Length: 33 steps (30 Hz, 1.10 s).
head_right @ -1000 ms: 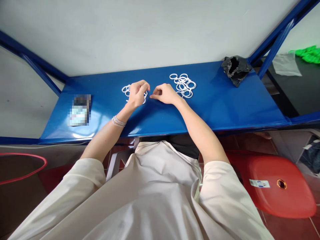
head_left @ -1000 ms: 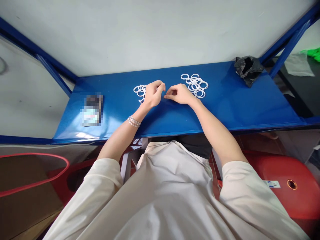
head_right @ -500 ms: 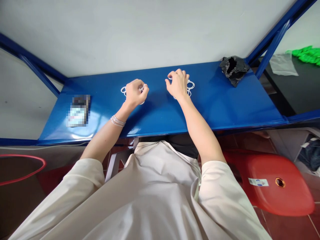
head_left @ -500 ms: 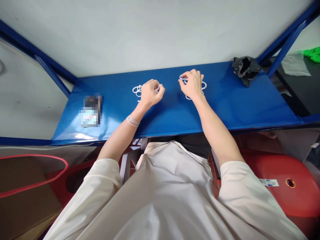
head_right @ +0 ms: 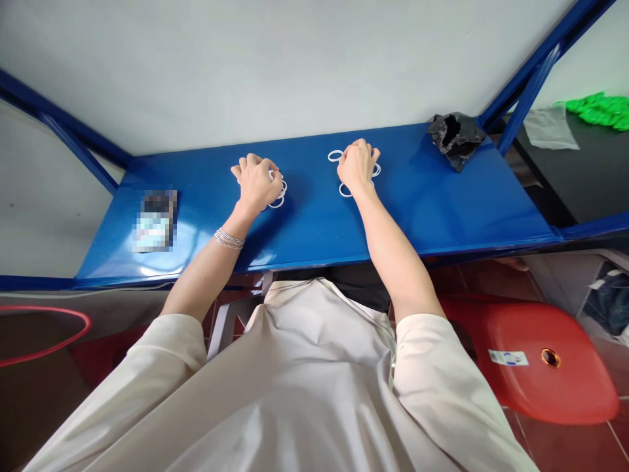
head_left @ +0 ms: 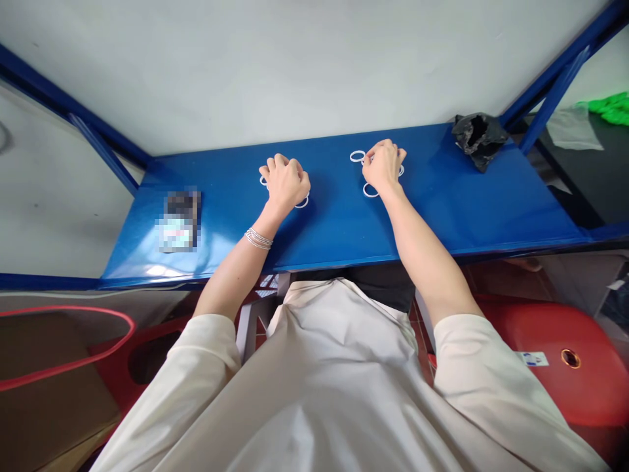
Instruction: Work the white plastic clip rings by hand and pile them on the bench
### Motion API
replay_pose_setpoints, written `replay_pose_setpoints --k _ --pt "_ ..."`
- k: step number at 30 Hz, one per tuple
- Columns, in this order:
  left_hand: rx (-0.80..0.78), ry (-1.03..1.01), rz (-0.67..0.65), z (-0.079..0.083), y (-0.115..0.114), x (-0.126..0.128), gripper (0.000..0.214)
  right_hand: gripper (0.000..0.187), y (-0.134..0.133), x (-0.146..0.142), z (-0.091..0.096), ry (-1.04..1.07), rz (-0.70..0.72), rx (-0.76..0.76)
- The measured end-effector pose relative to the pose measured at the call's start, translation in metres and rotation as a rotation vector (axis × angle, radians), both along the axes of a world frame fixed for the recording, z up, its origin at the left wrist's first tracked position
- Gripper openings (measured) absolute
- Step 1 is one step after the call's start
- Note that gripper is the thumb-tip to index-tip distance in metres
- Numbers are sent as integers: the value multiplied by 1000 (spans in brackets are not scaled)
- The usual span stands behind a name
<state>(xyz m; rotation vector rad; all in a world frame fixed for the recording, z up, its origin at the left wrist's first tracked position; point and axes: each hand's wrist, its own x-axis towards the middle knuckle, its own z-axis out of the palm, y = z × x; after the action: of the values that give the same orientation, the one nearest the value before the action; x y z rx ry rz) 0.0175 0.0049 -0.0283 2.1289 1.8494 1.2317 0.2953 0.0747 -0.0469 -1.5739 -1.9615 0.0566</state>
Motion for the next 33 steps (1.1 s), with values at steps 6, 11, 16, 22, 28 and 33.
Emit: replay_pose_setpoints --k 6,11,16,22,28,33 --pt "-3 35 -138 7 -8 12 21 45 -13 -6 7 28 -13 -50" --pt "-17 107 -263 9 -17 25 27 39 -28 -25 9 69 84 -61" --pt "-75 123 -328 4 -17 29 28 21 -48 -45 25 149 195 -182" --pt "-94 150 -362 -4 -10 26 14 17 -58 -51 39 297 295 -244" --pt "-44 0 -364 -3 -8 26 14 34 -64 -49 49 369 386 -273" --pt "-73 -160 -453 1 -14 30 21 25 -64 -48 45 306 387 -266"
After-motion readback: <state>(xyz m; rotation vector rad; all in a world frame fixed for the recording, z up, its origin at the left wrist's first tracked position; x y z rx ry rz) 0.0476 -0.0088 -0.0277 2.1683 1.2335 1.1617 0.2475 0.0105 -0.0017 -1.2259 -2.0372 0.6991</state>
